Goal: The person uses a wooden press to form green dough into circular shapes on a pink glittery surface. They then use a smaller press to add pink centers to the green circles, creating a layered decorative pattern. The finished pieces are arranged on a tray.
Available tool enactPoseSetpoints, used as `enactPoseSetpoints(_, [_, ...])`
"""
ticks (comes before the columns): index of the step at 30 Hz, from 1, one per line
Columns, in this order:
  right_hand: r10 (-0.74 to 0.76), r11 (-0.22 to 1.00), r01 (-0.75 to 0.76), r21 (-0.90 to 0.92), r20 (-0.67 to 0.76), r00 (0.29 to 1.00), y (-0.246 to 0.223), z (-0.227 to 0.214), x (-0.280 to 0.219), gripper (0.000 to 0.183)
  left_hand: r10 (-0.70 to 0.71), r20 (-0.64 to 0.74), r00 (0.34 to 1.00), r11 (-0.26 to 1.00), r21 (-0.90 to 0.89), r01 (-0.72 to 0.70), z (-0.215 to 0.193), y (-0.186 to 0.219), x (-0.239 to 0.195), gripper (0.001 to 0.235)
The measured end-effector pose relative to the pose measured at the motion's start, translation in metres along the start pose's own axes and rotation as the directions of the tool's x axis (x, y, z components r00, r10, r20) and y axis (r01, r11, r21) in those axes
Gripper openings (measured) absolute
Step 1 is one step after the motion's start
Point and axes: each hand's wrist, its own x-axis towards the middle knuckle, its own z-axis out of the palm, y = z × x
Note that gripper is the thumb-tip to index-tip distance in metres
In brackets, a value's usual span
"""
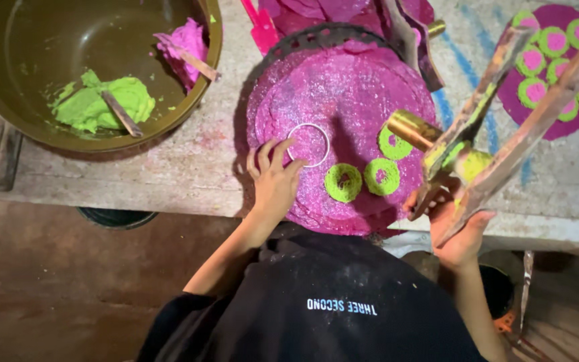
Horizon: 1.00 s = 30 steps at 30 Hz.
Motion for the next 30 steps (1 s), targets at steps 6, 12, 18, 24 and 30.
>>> enactPoseSetpoints(6, [-0.032, 0.999, 0.032, -0.006, 0.032, 0.999, 0.005, 0.004, -0.012, 0.107, 0.048, 0.051, 0.998, 0.991, -0.127, -0.041, 0.003, -0.005, -0.017, 0.028])
enactPoseSetpoints(12, [-0.123, 0.992, 0.124, -0.019, 0.026, 0.992, 0.006, 0.003, -0.02, 0.098, -0.34, -0.196, 0.92, 0.731, -0.671, 0.127, 0.031, -0.041, -0.018, 0.126])
enactPoseSetpoints(18, [-0.092, 0.994, 0.093, -0.058, 0.025, 0.995, 0.002, 0.013, -0.016, 0.112, -0.371, 0.607, 0.703, -0.217, -0.792, 0.57, 0.072, -0.069, -0.037, 0.056])
enactPoseSetpoints(24, [-0.024, 1.0, 0.024, -0.004, 0.015, 1.0, 0.006, 0.019, -0.006, 0.111, -0.479, 0.592, 0.648, -0.316, -0.805, 0.502, 0.073, -0.067, -0.049, 0.05])
enactPoseSetpoints(30, [0.029, 0.999, -0.027, -0.025, 0.062, 0.998, 0.011, 0.024, -0.001, 0.112, -0.598, 0.287, 0.748, 0.043, -0.921, 0.387, 0.039, -0.039, -0.042, 0.077])
